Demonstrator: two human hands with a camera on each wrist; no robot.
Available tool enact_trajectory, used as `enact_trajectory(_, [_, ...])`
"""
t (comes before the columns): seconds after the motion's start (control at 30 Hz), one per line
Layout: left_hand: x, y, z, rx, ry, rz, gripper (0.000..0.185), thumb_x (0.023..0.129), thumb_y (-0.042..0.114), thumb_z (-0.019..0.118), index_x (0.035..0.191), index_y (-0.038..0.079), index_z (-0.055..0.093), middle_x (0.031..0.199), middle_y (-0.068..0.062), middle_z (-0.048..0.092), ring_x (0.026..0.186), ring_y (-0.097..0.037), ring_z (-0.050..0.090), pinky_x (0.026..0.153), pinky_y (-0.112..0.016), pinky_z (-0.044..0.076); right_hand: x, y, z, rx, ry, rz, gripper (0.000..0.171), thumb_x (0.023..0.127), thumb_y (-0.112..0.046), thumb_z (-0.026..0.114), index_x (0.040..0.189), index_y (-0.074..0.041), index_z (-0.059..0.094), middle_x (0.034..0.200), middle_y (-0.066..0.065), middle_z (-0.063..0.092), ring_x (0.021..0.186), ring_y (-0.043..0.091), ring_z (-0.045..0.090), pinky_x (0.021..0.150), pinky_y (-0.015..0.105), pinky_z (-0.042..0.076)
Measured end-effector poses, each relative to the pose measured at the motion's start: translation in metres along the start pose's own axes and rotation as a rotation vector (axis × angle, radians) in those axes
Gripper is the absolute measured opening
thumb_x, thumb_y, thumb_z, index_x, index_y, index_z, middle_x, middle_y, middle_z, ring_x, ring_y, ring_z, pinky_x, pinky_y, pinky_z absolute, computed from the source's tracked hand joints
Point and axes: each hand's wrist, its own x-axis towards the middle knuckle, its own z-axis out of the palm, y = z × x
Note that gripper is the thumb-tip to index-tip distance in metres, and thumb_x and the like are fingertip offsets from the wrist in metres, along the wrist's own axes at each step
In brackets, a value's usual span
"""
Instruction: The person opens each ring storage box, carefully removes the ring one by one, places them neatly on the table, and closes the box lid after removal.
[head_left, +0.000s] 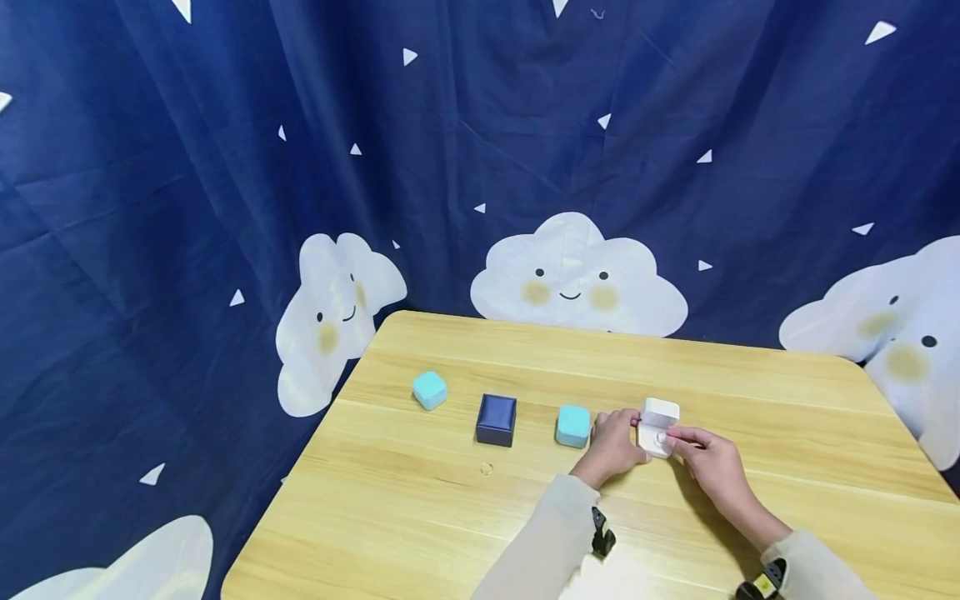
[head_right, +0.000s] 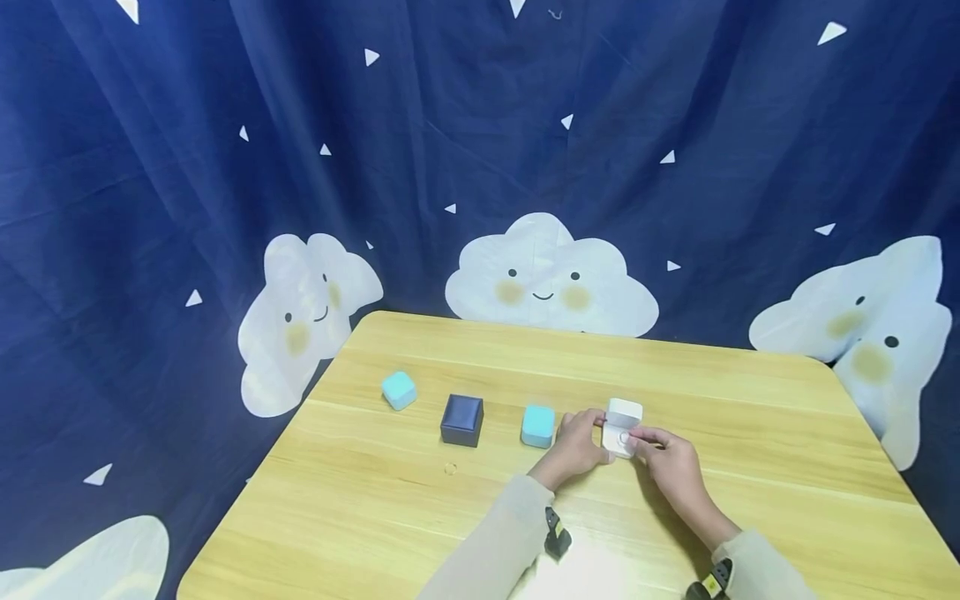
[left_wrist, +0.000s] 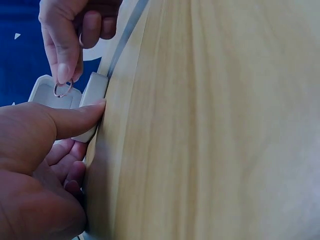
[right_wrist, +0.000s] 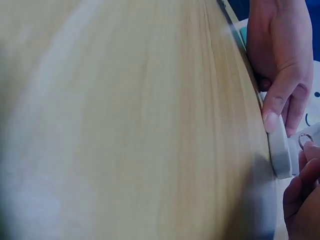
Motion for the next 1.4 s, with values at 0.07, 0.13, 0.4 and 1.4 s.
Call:
enact_trajectory(0.07, [0.000, 0.000, 0.000, -0.007, -0.001, -0.003, 0.064, 0.071, 0.019, 0.091, 0.129, 0.021, 0.063, 0.116, 0.016, 0.065, 0.101, -0.004, 0.043, 0.091, -0.020, 0.036, -0.003, -0.001, -0.001, -0.022, -0.003, -0.004, 0.027, 0.094, -0.013, 0.071, 0.112, 0.007, 0.072, 0.073, -0.001, 0.065, 0.054, 0.004, 0.048, 0.046, 0.022, 0.042])
enact_trajectory(0.13, [0.000, 0.000, 0.000, -0.015, -0.004, -0.004, 0.064, 0.071, 0.019, 0.091, 0.128, 0.021, 0.063, 0.116, 0.016, 0.065, 0.101, -0.004, 0.043, 0.091, -0.020, 0.036, -0.007, -0.002, -0.002, -0.044, -0.007, -0.002, 0.026, 0.094, -0.012, 0.071, 0.111, 0.008, 0.072, 0.070, 0.001, 0.065, 0.054, 0.003, 0.048, 0.046, 0.022, 0.042])
enact_trajectory(0.4, [0.001, -0.001, 0.001, -0.010, -0.001, -0.003, 0.063, 0.070, 0.018, 0.091, 0.127, 0.022, 0.063, 0.116, 0.016, 0.064, 0.101, -0.003, 0.043, 0.091, -0.019, 0.036, -0.022, -0.006, -0.003, -0.161, -0.036, 0.001, 0.028, 0.094, -0.018, 0.071, 0.110, 0.005, 0.074, 0.081, 0.004, 0.071, 0.062, 0.005, 0.051, 0.052, 0.023, 0.044])
enact_trajectory(1.4, [0.000, 0.000, 0.000, 0.042, -0.002, 0.004, 0.063, 0.071, 0.024, 0.092, 0.127, 0.023, 0.063, 0.114, 0.015, 0.064, 0.100, -0.005, 0.044, 0.089, -0.020, 0.036, -0.050, -0.007, 0.004, -0.423, -0.144, -0.075, 0.008, 0.090, -0.025, 0.075, 0.090, -0.018, 0.079, 0.092, -0.002, 0.077, 0.089, 0.006, 0.065, 0.075, 0.032, 0.049])
